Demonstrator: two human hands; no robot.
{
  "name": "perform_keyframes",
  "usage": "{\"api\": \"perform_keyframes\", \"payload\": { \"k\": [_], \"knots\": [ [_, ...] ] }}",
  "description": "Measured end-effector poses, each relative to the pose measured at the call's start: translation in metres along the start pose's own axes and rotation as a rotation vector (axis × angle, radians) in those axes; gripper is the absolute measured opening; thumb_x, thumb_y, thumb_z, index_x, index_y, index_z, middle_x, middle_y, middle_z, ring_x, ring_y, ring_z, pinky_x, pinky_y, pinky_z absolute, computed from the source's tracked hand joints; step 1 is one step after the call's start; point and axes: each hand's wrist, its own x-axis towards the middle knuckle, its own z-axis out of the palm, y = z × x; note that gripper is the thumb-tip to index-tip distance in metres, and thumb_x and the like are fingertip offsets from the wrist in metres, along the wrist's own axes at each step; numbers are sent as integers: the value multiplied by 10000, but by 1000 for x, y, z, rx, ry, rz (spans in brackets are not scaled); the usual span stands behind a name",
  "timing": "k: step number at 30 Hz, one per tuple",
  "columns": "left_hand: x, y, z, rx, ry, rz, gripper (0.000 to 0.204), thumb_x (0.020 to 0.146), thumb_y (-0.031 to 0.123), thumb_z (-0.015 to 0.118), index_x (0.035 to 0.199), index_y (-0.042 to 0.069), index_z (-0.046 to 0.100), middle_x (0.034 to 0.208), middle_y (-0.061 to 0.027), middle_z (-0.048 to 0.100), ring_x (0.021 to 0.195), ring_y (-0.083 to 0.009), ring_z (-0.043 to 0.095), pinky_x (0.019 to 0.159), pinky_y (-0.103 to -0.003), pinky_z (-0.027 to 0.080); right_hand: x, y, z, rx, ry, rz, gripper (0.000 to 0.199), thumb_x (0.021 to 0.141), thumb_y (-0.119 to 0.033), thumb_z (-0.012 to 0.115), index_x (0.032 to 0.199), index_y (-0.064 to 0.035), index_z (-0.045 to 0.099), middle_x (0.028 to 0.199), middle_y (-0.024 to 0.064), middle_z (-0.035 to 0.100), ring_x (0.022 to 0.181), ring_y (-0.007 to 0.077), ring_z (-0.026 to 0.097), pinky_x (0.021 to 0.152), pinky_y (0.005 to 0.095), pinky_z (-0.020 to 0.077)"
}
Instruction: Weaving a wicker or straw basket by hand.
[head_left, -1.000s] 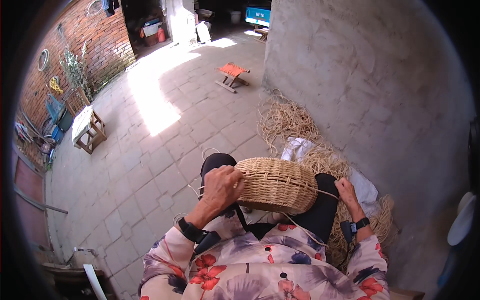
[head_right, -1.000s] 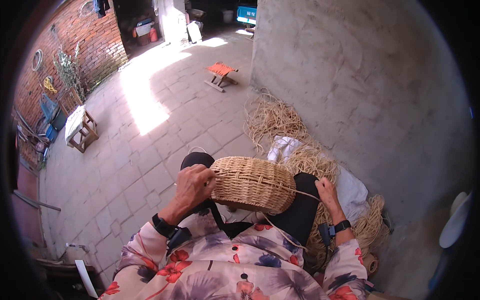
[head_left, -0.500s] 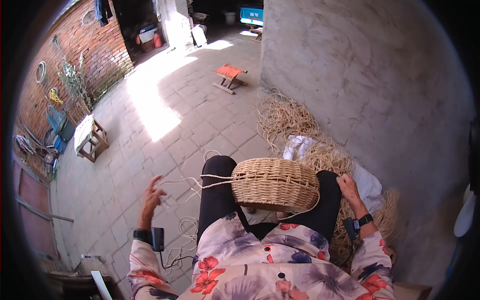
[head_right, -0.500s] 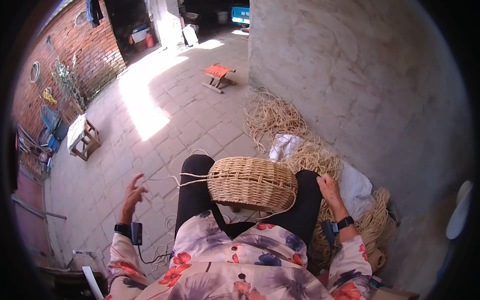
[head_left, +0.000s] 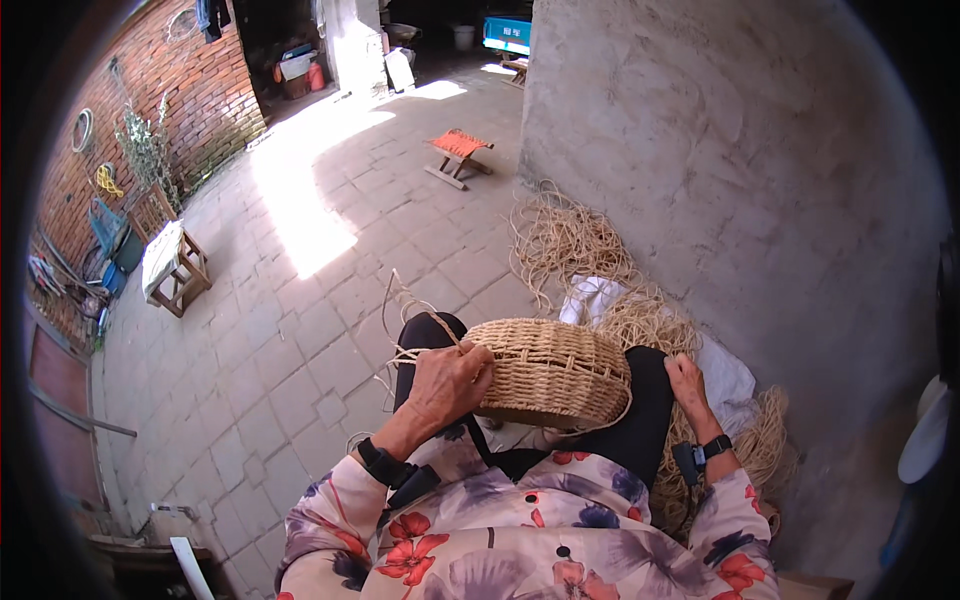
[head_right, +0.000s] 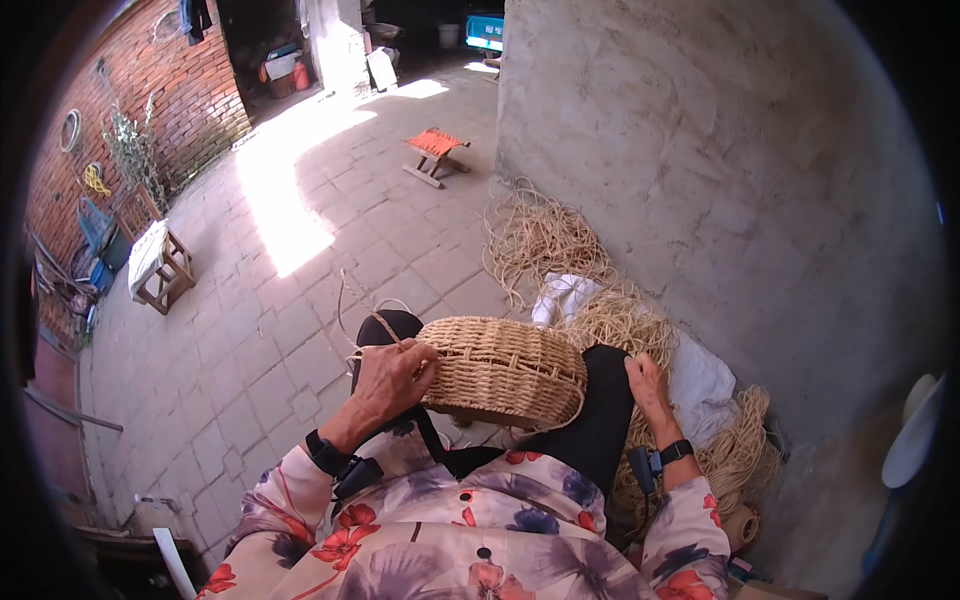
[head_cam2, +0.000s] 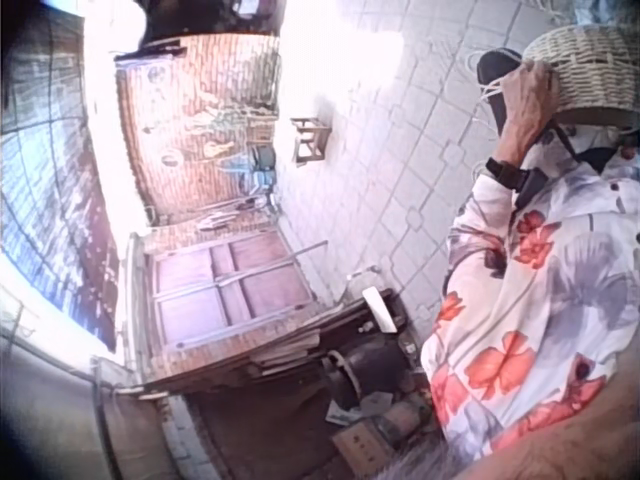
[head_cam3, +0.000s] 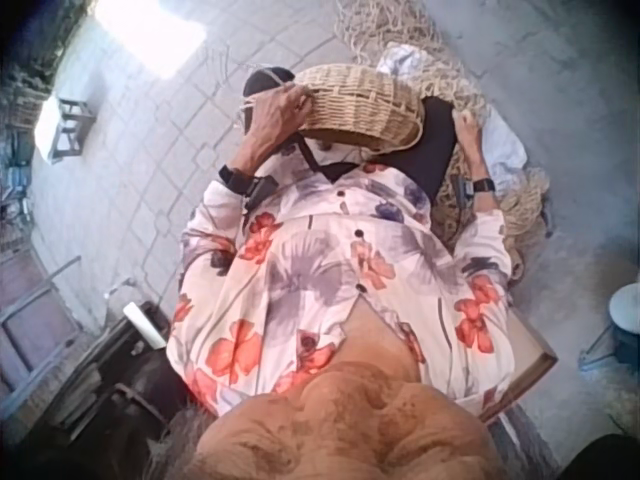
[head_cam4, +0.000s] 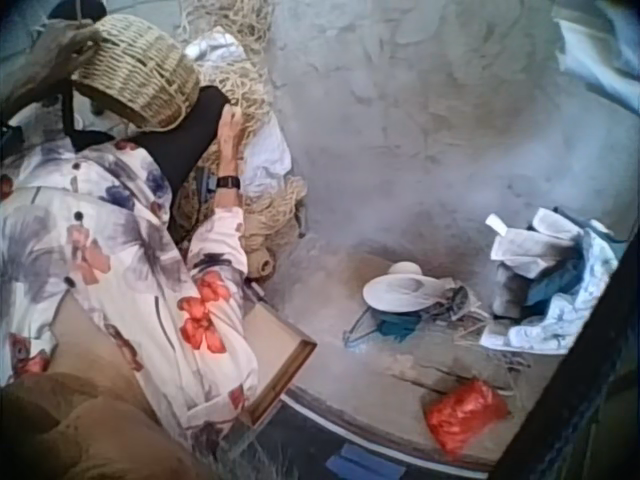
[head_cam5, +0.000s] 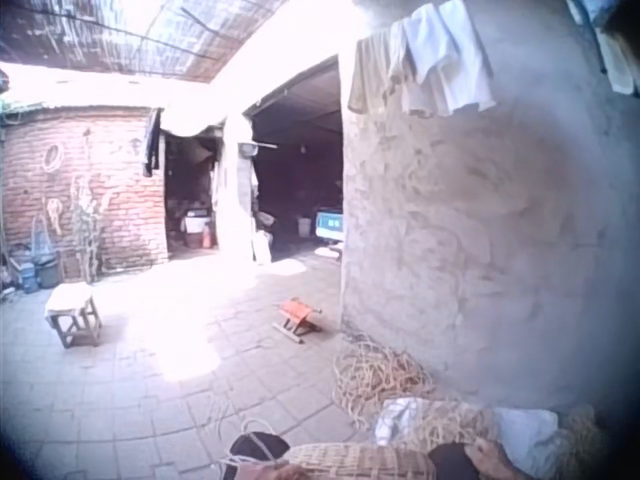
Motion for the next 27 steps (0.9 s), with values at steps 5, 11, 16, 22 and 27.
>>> {"api": "perform_keyframes", "payload": {
  "k": [5,11,16,22,27],
  "knots": [
    [-43,-93,-44,154,113,-415,75,814,147,655,833,75,655,743,-126,673,645,-316,664,612,-423,519,-5,5,-4,24,25,-25,440,935,-360,585,773,9,409,678,106,389,680,166,411,629,382,391],
    [-208,-282,-168,434,503,-1160,303,808,288,623,987,67,727,941,-161,726,849,-289,689,773,-416,528,-5,7,-6,-48,28,7,407,934,-362,569,813,21,503,718,209,525,701,338,550,669,433,434],
    [-274,-321,-131,278,554,-1113,353,834,255,675,1105,30,706,947,-126,721,833,-238,671,752,-363,530,-5,-29,1,-105,58,-126,256,903,-246,615,837,-9,545,773,173,582,732,345,593,685,435,461],
    [-61,-89,-33,-318,129,-644,271,867,164,692,1110,44,704,977,-98,710,738,-164,649,672,-308,514,-47,-157,8,157,7,-519,91,827,4,606,915,-21,601,837,127,607,757,274,646,666,350,520],
    [2,-7,-12,-296,-21,-300,241,843,139,686,1070,58,676,946,-119,667,737,-263,667,681,-363,531,-51,-173,24,70,39,-733,128,799,37,590,906,-30,608,860,127,580,802,313,617,697,389,510]
  ]
}}
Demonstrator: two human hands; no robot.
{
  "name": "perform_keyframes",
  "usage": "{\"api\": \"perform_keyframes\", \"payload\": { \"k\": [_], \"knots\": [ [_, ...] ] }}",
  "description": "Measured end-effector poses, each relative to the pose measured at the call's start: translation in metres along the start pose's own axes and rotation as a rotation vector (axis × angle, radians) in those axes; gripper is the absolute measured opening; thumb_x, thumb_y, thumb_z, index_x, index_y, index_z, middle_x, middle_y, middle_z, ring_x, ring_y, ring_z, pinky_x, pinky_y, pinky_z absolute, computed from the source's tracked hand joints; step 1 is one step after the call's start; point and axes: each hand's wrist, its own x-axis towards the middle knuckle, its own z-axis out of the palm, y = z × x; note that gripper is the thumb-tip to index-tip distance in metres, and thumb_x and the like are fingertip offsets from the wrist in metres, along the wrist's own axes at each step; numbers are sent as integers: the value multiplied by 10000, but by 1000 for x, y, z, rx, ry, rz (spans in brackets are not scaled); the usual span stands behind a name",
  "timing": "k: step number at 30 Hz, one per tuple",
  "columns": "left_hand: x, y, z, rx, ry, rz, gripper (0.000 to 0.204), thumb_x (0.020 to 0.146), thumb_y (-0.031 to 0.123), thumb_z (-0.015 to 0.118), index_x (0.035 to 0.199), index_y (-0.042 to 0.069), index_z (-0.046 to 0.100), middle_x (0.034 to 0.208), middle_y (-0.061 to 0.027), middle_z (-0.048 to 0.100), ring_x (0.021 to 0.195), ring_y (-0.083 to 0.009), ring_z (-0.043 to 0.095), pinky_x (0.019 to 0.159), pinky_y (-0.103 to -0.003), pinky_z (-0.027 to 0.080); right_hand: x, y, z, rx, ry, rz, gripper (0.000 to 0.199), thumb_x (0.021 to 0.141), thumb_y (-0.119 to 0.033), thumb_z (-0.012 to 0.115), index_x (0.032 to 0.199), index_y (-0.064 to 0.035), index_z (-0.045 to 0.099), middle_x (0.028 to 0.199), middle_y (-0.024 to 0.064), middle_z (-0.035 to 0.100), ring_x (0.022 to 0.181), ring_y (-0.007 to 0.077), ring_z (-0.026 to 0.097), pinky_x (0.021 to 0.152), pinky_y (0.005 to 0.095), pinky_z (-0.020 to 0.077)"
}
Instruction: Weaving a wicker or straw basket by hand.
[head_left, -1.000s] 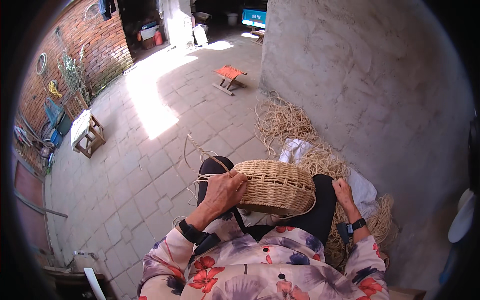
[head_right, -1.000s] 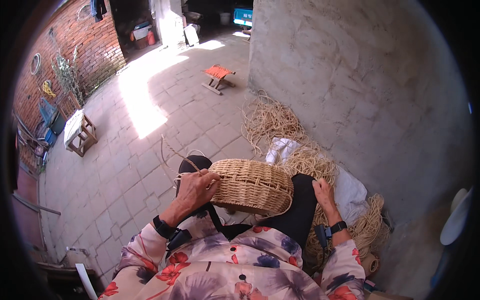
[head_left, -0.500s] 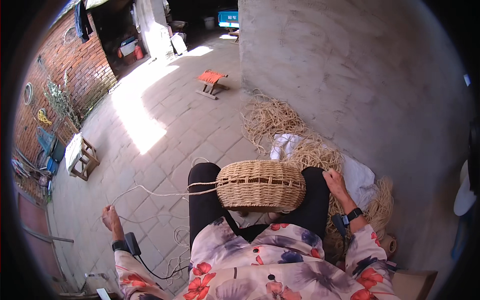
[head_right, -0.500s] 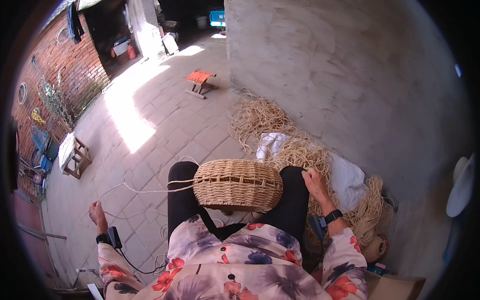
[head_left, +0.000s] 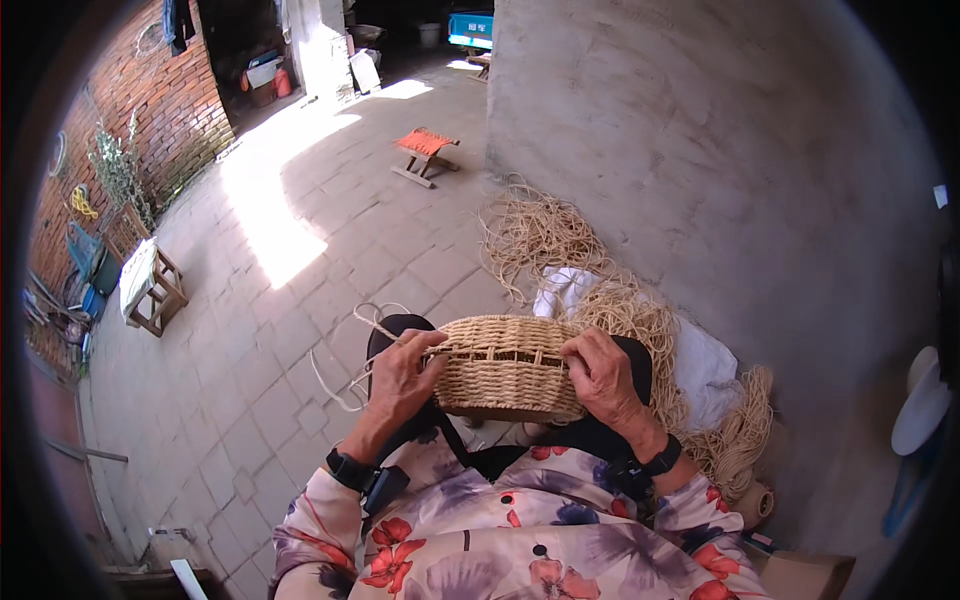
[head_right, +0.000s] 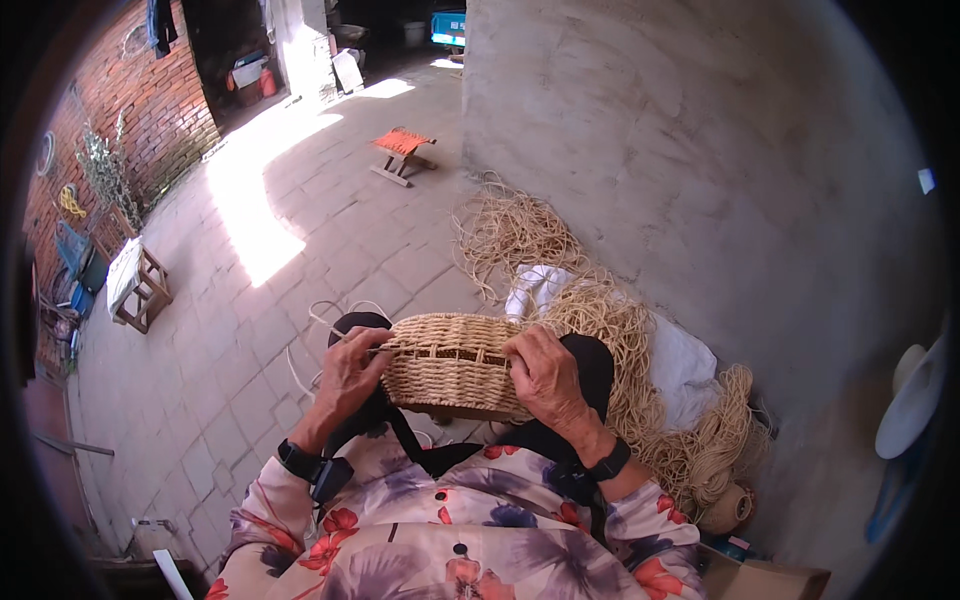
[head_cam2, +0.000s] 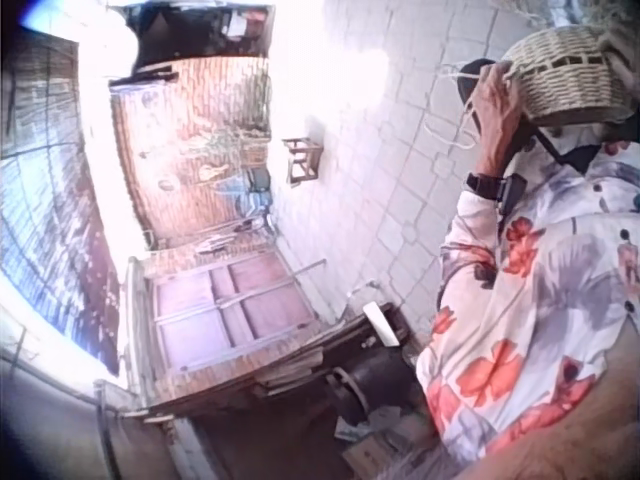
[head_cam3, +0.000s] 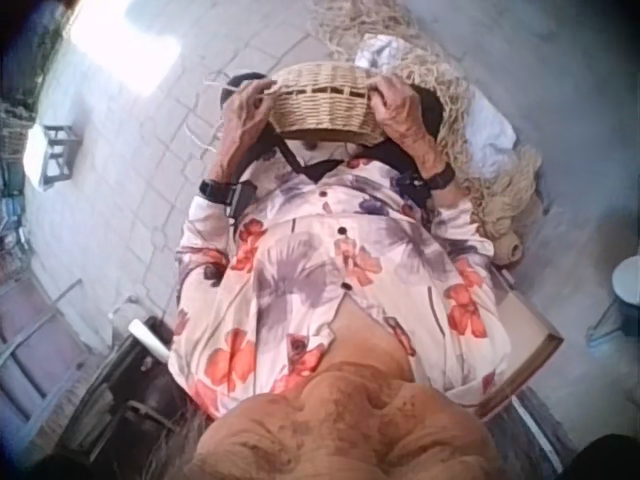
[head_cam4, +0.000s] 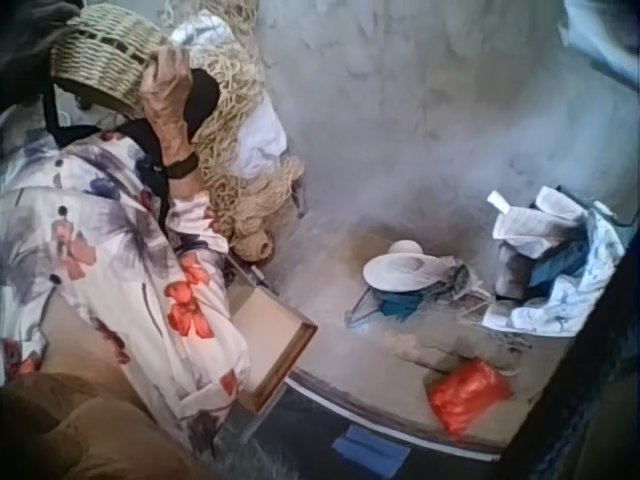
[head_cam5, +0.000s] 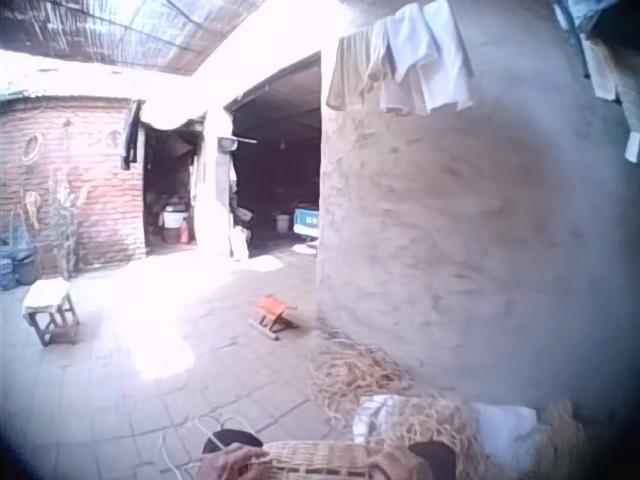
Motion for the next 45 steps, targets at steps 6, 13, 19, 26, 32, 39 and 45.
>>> {"api": "perform_keyframes", "payload": {
  "k": [6,13,19,26,32,39,45],
  "knots": [
    [-1,7,4,1,-43,124,162,849,116,692,988,32,692,832,-118,646,682,-246,635,619,-352,493,-1,-8,0,-70,-71,-18,140,750,59,576,858,-29,584,838,121,548,815,315,580,712,418,488],
    [0,12,-5,-60,-136,195,97,841,91,702,905,18,700,785,-124,623,669,-279,629,613,-368,489,13,-22,12,-120,-43,-91,187,731,57,572,887,-45,593,841,115,525,824,317,578,712,420,495],
    [10,-2,-7,-123,-167,141,115,850,115,685,891,8,694,809,-134,660,699,-285,656,641,-354,506,21,-34,10,-97,-175,-92,258,747,77,553,968,-28,635,869,115,537,821,296,594,718,398,494],
    [4,-28,3,-307,-174,-23,177,892,153,686,914,-22,698,802,-50,672,718,-111,598,654,-270,487,4,14,-26,260,-119,328,199,819,70,512,955,-2,637,906,123,607,857,257,632,788,342,500],
    [-3,-65,-40,-229,-96,-325,246,887,155,625,1066,4,699,739,-91,671,664,-162,632,589,-319,497,-14,9,-27,36,-184,104,283,747,98,532,972,-17,658,904,119,584,895,294,608,793,369,500],
    [-35,-26,-112,563,-118,-159,165,839,118,656,992,120,718,758,-168,680,735,-377,652,667,-446,510,13,-8,-30,217,27,230,143,873,27,547,962,0,655,913,119,605,785,249,626,722,311,494],
    [-40,59,-112,92,-348,84,222,793,-19,673,1001,59,685,804,-145,696,709,-341,671,638,-386,527,25,-39,-8,125,-29,-41,238,874,-145,644,1075,-17,636,1010,151,620,983,321,634,846,383,513]
  ]
}}
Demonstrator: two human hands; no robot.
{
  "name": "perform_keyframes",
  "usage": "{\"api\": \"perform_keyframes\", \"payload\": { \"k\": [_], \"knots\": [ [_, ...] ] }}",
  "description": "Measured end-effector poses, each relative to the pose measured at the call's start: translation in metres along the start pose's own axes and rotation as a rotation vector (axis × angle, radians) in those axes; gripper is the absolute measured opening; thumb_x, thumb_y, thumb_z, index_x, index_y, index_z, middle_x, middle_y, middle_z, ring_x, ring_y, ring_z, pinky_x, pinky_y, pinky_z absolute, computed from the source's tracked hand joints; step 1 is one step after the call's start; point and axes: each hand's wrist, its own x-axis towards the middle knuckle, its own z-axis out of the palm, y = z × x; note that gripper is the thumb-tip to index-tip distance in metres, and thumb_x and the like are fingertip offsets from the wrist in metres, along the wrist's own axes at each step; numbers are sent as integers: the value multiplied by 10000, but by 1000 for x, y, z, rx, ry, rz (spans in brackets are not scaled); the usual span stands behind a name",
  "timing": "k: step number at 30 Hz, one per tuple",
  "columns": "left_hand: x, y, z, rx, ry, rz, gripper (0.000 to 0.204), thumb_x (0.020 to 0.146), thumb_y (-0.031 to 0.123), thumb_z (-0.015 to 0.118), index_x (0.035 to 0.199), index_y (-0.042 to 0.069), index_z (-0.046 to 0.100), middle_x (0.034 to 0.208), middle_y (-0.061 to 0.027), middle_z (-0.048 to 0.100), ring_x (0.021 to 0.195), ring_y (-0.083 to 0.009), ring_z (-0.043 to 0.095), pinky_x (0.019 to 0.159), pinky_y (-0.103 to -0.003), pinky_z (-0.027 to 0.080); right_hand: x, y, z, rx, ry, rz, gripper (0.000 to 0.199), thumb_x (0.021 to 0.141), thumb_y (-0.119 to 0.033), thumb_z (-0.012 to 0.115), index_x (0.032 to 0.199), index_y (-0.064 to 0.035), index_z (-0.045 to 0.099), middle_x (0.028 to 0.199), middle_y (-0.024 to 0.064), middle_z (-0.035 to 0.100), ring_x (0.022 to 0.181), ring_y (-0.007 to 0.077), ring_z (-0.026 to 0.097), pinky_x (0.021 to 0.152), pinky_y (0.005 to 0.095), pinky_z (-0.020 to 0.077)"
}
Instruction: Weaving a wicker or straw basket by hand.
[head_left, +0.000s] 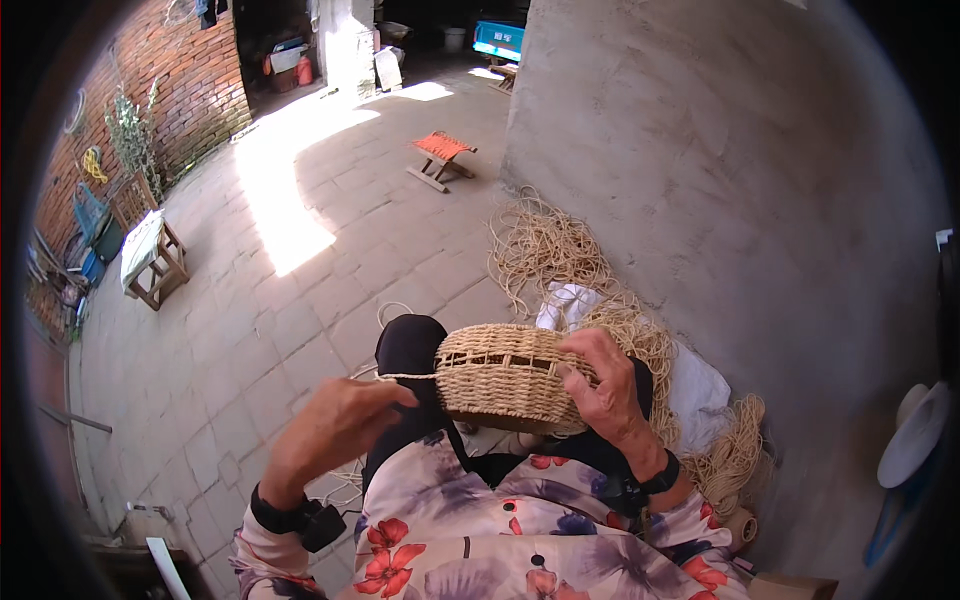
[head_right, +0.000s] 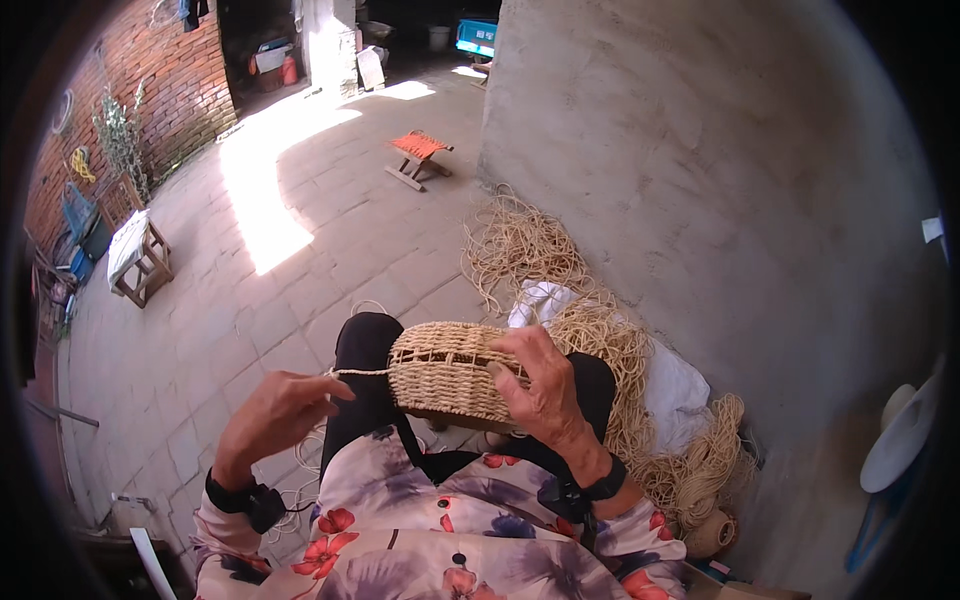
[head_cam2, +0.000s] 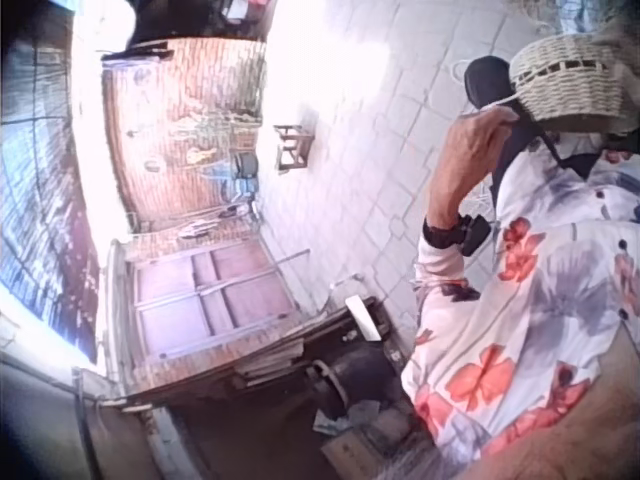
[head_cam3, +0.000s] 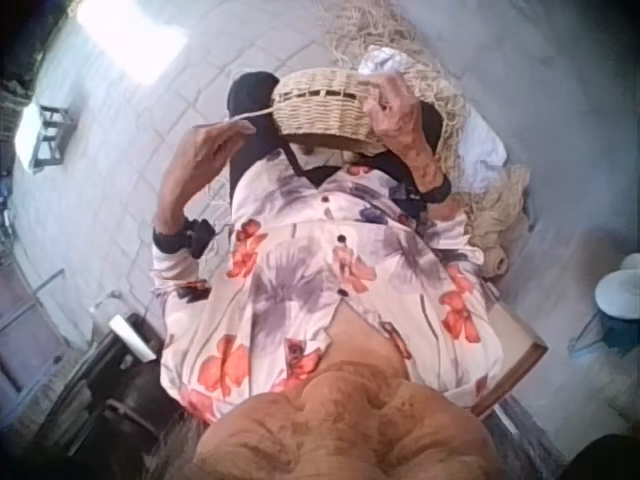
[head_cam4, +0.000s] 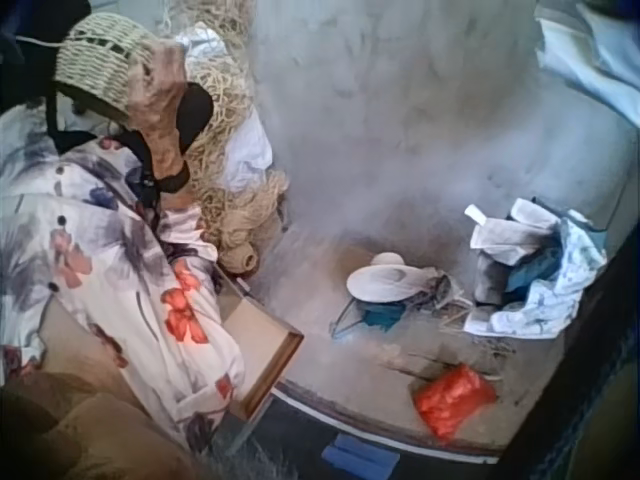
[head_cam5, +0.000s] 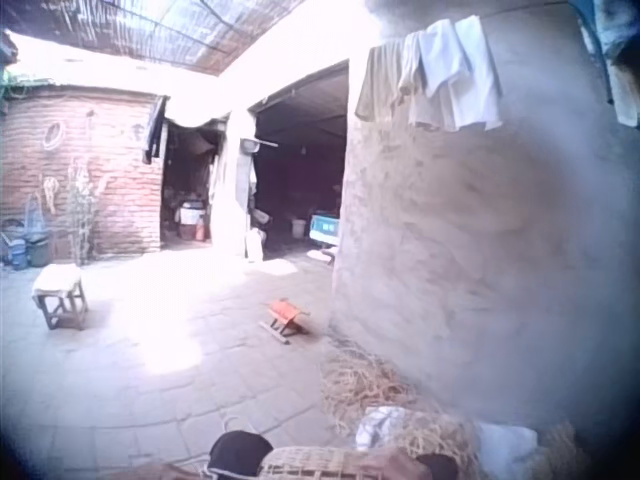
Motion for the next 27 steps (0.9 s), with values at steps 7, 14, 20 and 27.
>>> {"api": "perform_keyframes", "payload": {
  "k": [7,14,20,27],
  "knots": [
    [14,48,33,-751,-166,295,140,939,28,609,1073,30,648,889,-76,680,759,-190,663,678,-318,538,-7,-75,42,1132,-467,159,594,1014,-486,495,1327,18,527,1018,100,618,914,210,621,775,336,504],
    [35,-15,67,-970,212,-161,109,958,79,628,1041,61,696,878,-44,664,760,-103,628,652,-236,503,-15,-51,18,484,-214,166,296,1019,-225,568,1189,2,650,793,52,617,657,118,531,610,267,437],
    [66,-45,102,-175,388,78,102,899,101,649,966,62,715,866,-119,639,757,-269,650,664,-355,508,23,-29,16,24,-61,10,109,892,-43,670,997,-15,682,837,128,656,728,260,649,650,337,505],
    [67,-47,114,-154,420,52,143,897,96,638,1022,65,701,873,-112,618,765,-291,643,673,-369,511,33,-9,25,-53,-180,-145,154,849,-45,693,1003,-43,690,815,117,650,727,293,658,641,360,518]
  ]
}}
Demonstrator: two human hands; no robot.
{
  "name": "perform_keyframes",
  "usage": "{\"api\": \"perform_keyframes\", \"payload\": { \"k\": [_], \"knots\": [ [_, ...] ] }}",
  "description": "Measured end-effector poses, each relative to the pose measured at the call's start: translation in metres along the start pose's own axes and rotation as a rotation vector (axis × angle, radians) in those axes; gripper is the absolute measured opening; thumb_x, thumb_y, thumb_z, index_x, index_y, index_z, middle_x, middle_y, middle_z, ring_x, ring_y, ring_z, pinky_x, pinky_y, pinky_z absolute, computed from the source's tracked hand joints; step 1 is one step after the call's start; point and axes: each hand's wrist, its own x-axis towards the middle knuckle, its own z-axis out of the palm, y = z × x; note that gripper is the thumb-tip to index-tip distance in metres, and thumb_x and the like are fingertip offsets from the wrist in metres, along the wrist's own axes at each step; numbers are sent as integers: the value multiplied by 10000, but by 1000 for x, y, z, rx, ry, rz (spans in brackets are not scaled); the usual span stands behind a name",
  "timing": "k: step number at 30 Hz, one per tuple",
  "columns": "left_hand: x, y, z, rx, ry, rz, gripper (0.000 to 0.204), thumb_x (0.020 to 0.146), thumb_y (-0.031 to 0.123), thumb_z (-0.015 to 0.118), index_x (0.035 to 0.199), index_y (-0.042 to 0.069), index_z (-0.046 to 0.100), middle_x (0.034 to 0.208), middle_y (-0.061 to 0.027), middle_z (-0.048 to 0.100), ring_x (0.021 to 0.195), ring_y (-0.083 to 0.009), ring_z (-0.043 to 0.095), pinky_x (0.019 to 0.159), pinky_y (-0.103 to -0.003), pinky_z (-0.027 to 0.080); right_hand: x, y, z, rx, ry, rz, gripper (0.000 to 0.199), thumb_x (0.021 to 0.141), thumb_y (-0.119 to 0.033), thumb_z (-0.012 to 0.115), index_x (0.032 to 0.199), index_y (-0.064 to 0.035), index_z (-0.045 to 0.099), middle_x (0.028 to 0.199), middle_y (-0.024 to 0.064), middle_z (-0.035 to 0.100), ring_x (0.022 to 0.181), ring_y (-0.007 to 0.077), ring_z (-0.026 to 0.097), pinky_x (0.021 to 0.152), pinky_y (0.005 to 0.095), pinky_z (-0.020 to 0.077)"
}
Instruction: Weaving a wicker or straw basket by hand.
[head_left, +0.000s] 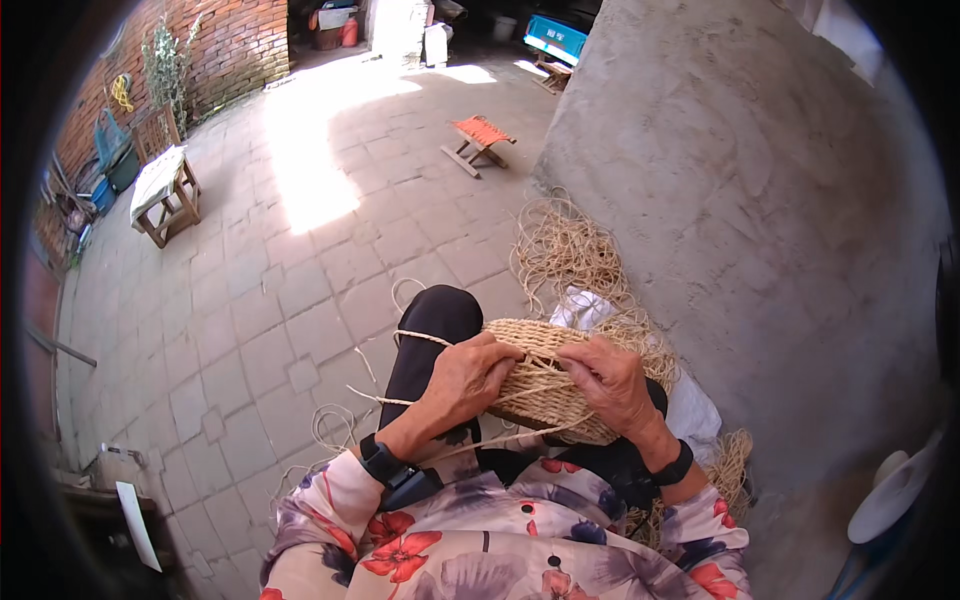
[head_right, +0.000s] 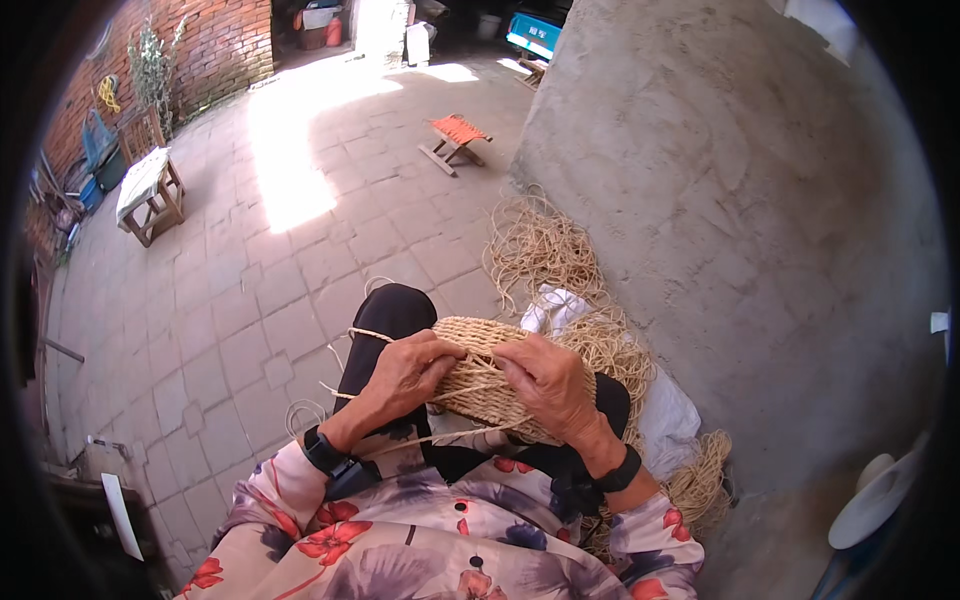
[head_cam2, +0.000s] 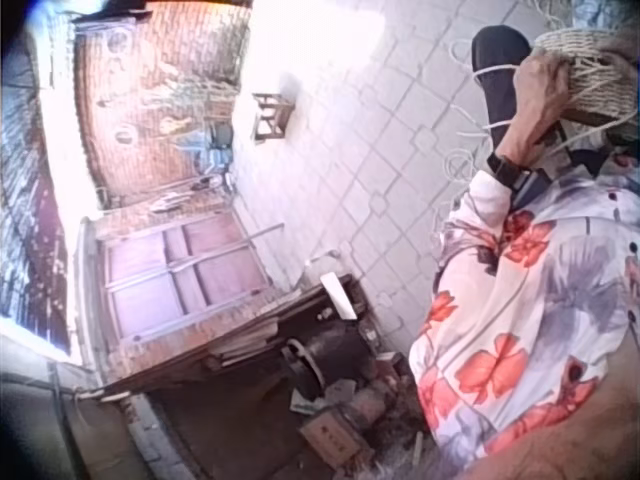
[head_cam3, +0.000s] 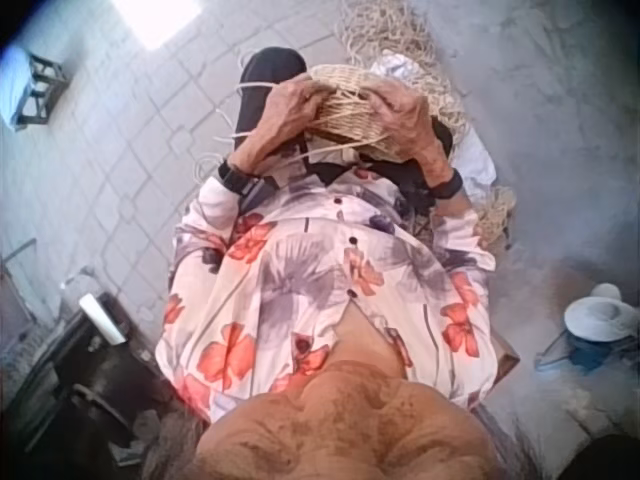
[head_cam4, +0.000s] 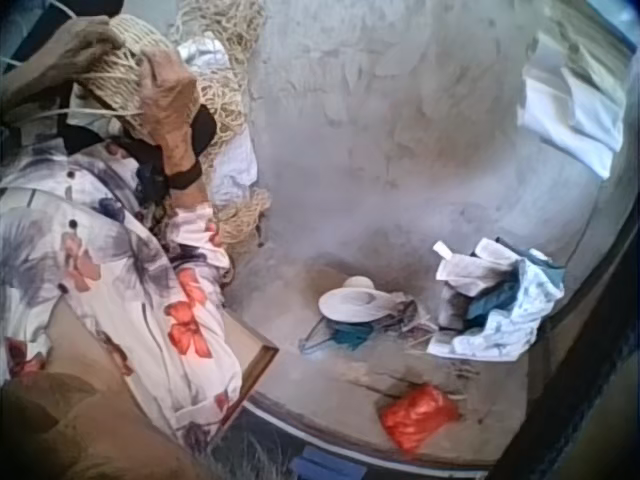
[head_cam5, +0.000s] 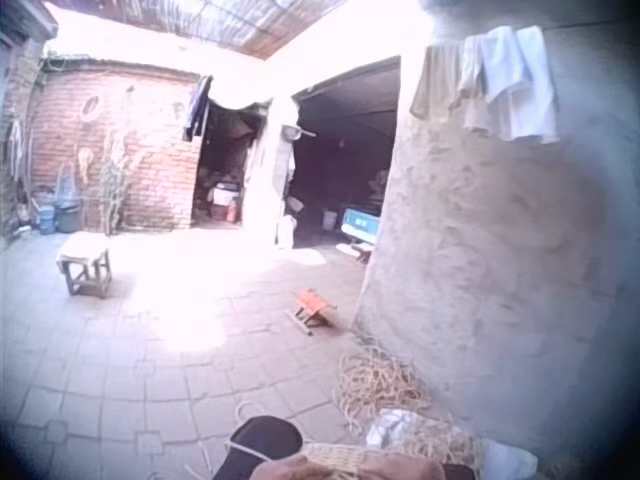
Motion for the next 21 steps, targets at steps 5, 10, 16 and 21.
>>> {"api": "perform_keyframes", "payload": {
  "k": [5,10,16,21],
  "knots": [
    [16,12,-4,-200,29,91,180,874,58,665,1051,43,694,905,-130,663,777,-258,661,676,-328,523,11,0,-7,-90,-143,36,127,844,-90,702,970,-75,698,788,108,651,709,295,662,613,383,514],
    [27,3,-2,-148,-48,129,156,874,61,669,1019,8,692,788,-130,683,707,-246,663,664,-321,529,19,-7,-17,-155,-221,-24,170,832,-105,717,1000,-80,702,798,114,612,699,300,630,622,384,494],
    [27,17,-6,-317,-56,-53,127,868,73,660,956,-15,684,754,-161,685,686,-216,666,644,-330,524,32,-5,-27,-261,-282,-112,142,848,-128,696,964,-52,671,822,135,579,706,332,630,616,425,503],
    [29,23,-18,-336,-31,-112,115,900,52,642,964,-39,673,788,-105,718,725,-91,648,673,-250,518,44,-9,-32,-216,-278,-132,107,853,-129,694,899,-42,651,797,130,577,701,339,627,615,425,501]
  ]
}}
